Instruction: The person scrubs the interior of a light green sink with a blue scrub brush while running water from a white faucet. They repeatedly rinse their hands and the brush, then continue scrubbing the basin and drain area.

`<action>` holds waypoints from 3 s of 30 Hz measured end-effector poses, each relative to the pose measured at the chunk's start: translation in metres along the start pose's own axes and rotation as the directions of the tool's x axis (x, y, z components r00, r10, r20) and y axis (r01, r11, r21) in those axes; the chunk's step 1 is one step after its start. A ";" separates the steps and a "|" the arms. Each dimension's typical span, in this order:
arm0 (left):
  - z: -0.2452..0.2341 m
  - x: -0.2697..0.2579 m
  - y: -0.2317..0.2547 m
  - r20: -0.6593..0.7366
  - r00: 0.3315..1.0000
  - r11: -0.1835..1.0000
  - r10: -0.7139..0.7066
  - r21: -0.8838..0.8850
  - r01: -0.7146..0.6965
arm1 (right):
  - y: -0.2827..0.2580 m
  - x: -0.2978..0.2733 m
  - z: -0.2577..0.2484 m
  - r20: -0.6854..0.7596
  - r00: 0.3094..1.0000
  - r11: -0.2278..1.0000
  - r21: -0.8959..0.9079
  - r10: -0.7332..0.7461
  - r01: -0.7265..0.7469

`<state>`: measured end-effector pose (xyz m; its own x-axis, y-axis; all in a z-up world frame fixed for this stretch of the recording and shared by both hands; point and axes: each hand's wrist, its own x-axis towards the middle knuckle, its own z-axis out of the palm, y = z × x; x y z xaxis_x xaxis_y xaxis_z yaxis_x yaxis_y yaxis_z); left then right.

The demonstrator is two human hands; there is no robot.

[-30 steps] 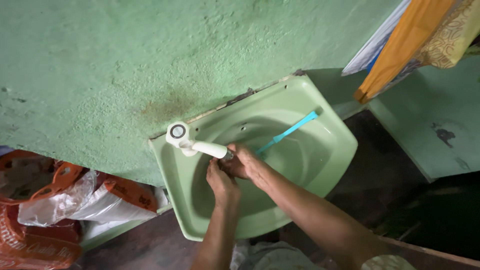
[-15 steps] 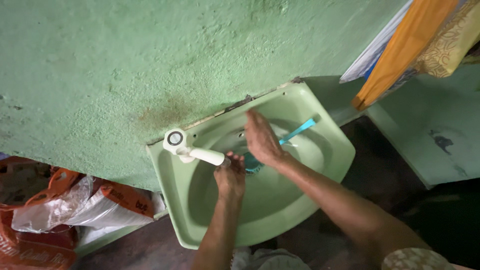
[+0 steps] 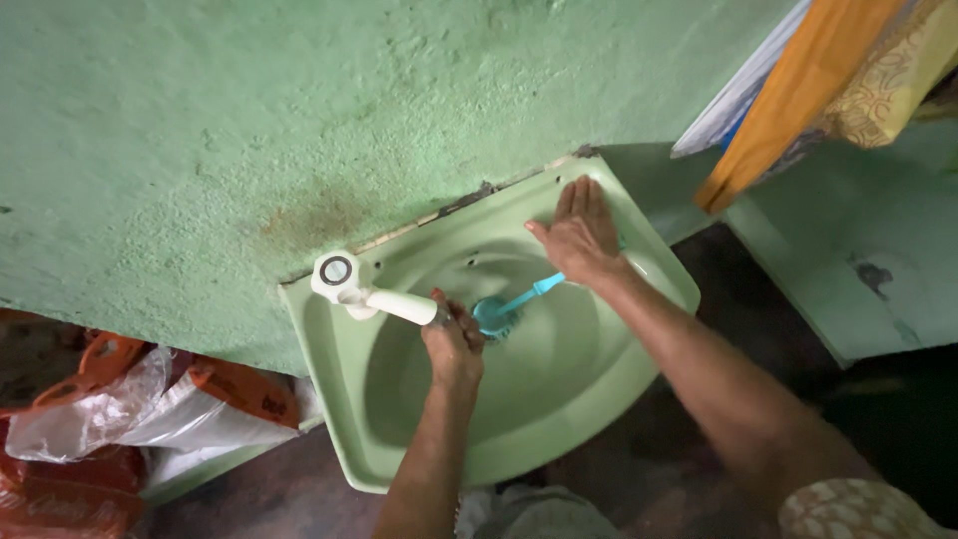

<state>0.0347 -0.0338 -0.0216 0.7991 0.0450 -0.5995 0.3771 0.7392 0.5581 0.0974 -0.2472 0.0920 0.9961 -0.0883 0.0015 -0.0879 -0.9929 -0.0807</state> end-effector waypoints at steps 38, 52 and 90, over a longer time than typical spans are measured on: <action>-0.014 -0.001 0.023 -0.057 0.979 0.973 0.194 -0.116 -0.199 | -0.102 -0.036 0.008 -0.377 0.919 0.564 0.737 -0.114 0.372; 0.005 -0.037 0.027 -0.082 0.957 0.941 0.277 -0.177 -0.288 | -0.125 -0.046 0.095 0.520 0.756 -0.452 0.606 -0.398 -0.655; 0.012 -0.055 0.023 0.108 0.984 0.936 0.141 -0.337 -0.097 | 0.089 -0.125 0.009 -0.087 0.953 0.952 -0.126 -0.290 0.278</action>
<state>0.0047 -0.0276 0.0310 0.8899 0.0758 -0.4497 0.1178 0.9144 0.3874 -0.0348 -0.3240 0.0759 0.9741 0.1967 0.1112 0.1922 -0.9801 0.0497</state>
